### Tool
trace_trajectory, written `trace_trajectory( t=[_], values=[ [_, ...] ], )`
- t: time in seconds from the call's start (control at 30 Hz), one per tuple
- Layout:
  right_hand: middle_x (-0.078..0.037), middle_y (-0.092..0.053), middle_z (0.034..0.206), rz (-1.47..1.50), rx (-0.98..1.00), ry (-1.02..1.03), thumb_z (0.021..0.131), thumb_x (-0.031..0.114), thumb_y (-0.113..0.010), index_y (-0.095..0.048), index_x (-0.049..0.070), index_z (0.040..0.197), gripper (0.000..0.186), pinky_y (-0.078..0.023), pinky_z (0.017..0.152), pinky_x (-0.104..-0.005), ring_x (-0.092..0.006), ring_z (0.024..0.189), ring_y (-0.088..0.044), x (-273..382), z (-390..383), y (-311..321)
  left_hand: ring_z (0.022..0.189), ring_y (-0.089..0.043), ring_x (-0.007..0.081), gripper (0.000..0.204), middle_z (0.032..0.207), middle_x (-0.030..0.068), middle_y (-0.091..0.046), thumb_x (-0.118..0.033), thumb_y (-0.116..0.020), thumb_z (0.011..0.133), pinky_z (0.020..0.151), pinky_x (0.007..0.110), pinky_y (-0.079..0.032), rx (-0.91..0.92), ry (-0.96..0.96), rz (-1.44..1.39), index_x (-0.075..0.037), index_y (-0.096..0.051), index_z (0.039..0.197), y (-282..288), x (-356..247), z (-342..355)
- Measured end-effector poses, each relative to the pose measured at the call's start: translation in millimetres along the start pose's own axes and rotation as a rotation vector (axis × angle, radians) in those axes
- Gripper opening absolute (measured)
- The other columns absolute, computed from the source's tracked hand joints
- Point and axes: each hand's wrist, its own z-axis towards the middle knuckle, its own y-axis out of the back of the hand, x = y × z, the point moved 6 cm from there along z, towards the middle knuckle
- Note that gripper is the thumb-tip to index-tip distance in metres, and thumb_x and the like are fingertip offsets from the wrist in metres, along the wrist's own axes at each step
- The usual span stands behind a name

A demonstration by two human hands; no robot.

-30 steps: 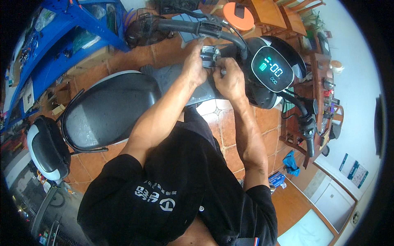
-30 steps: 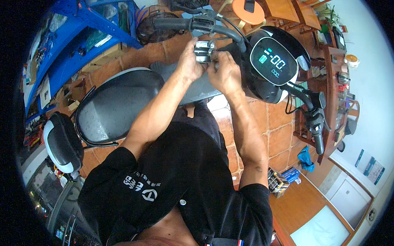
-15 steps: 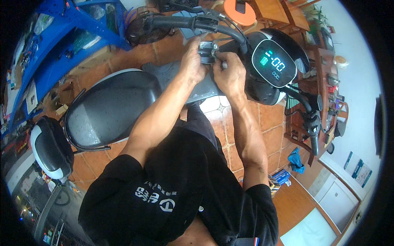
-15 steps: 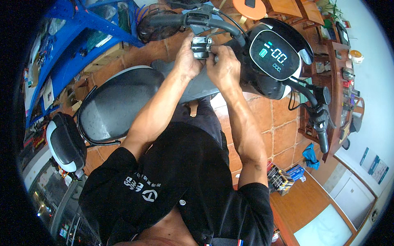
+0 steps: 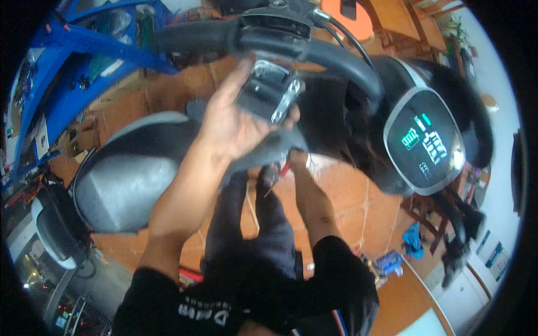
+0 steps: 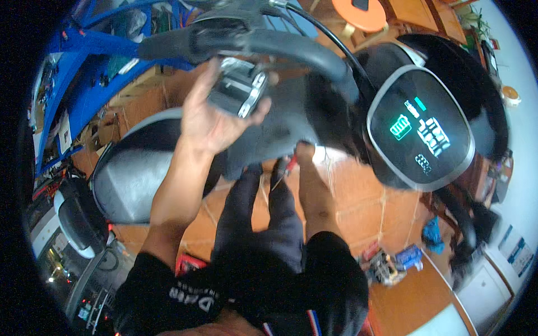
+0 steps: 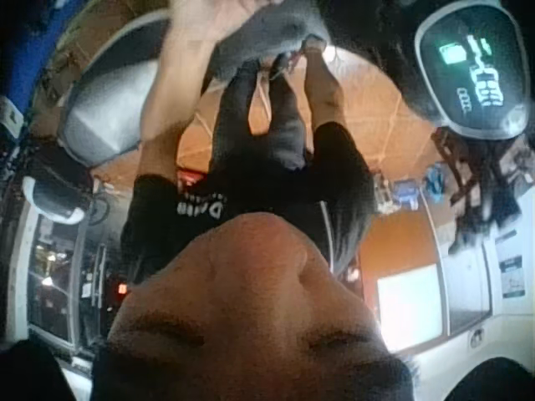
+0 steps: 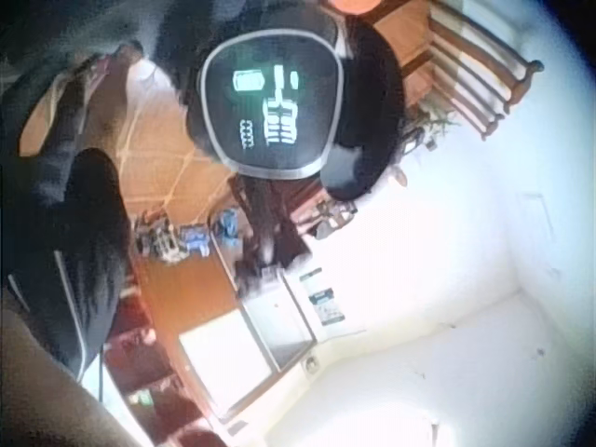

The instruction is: The person disassembles the left handlebar control unit of an electric scooter using a screwdriver. They remove the casing, manipulate internal wires, and use pliers to adjust components before reassembling the unit.

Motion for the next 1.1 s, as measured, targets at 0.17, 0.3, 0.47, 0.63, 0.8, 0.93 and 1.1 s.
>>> trace_trajectory(
  t=[0.17, 0.3, 0.47, 0.63, 0.8, 0.93, 1.1],
  values=[
    [-0.009, -0.059, 0.07, 0.383, -0.069, -0.539, 0.083, 0.002, -0.058, -0.062, 0.001, 0.088, 0.007, -0.043, 0.045, -0.0331, -0.0187, 0.052, -0.055, 14.3, 7.1, -92.6, 0.109, -0.054, 0.0443, 0.064, 0.134, 0.0345, -0.041, -0.047, -0.04, 0.098, 0.085, 0.046, -0.055, 0.272, 0.031, 0.107, 0.001, -0.037, 0.14, 24.7, -5.6, -5.5],
    [-0.007, -0.058, 0.072, 0.481, 0.073, -0.467, 0.087, 0.004, -0.056, -0.06, 0.002, 0.094, 0.008, -0.044, 0.048, -0.0308, -0.0161, 0.054, -0.053, 22.0, -0.3, -52.8, 0.104, -0.057, 0.0449, 0.06, 0.131, 0.0335, -0.046, -0.043, -0.042, 0.099, 0.084, 0.049, -0.057, 0.176, -0.005, 0.082, 0.002, -0.041, 0.137, 24.9, 0.9, -2.8],
    [-0.006, -0.061, 0.077, 0.232, 0.379, -0.061, 0.095, 0.017, -0.055, -0.06, 0.001, 0.096, 0.016, -0.047, 0.052, -0.0259, -0.0118, 0.06, -0.056, 124.1, -117.5, 40.2, 0.089, -0.066, 0.0353, 0.052, 0.114, 0.0226, -0.061, -0.043, -0.05, 0.096, 0.072, 0.04, -0.059, -0.18, -0.135, 0.14, 0.0, -0.051, 0.125, 7.8, 9.2, -27.5],
    [-0.007, -0.06, 0.08, 0.446, 0.501, 0.034, 0.097, 0.013, -0.054, -0.056, 0.001, 0.109, 0.017, -0.052, 0.061, -0.0267, -0.0116, 0.066, -0.058, 344.6, -227.5, 130.9, 0.091, -0.066, 0.0316, 0.049, 0.12, 0.0214, -0.06, -0.04, -0.05, 0.096, 0.076, 0.041, -0.057, -0.175, -0.121, 0.123, -0.003, -0.051, 0.128, -5.7, 12.2, -33.0],
    [-0.006, -0.053, 0.075, 0.669, 0.164, 0.802, 0.096, 0.024, -0.053, -0.052, 0.006, 0.102, 0.018, -0.051, 0.062, -0.033, -0.0147, 0.067, -0.054, 507.8, -263.6, 231.8, 0.098, -0.063, 0.0301, 0.048, 0.123, 0.0202, -0.058, -0.04, -0.052, 0.096, 0.08, 0.04, -0.055, -0.157, -0.113, 0.113, -0.004, -0.052, 0.127, -2.0, 11.3, -31.8],
    [-0.002, -0.053, 0.074, 0.937, 0.058, 1.043, 0.095, 0.021, -0.055, -0.052, 0.014, 0.105, 0.012, -0.049, 0.061, -0.0353, -0.0151, 0.063, -0.053, 594.4, -291.0, 261.0, 0.11, -0.056, 0.0252, 0.045, 0.125, 0.0171, -0.058, -0.039, -0.055, 0.095, 0.09, 0.04, -0.048, -0.168, -0.126, 0.064, -0.008, -0.054, 0.127, -1.2, 10.7, -29.6],
    [-0.006, -0.054, 0.077, 0.789, -0.062, 1.138, 0.099, 0.023, -0.048, -0.047, 0.014, 0.11, 0.014, -0.049, 0.062, -0.0381, -0.0173, 0.066, -0.053, 621.5, -281.1, 215.7, 0.111, -0.055, 0.0266, 0.045, 0.126, 0.0158, -0.057, -0.04, -0.055, 0.094, 0.088, 0.041, -0.047, -0.125, -0.069, -0.079, -0.013, -0.052, 0.13, -11.2, 14.8, -29.3]
  ],
)
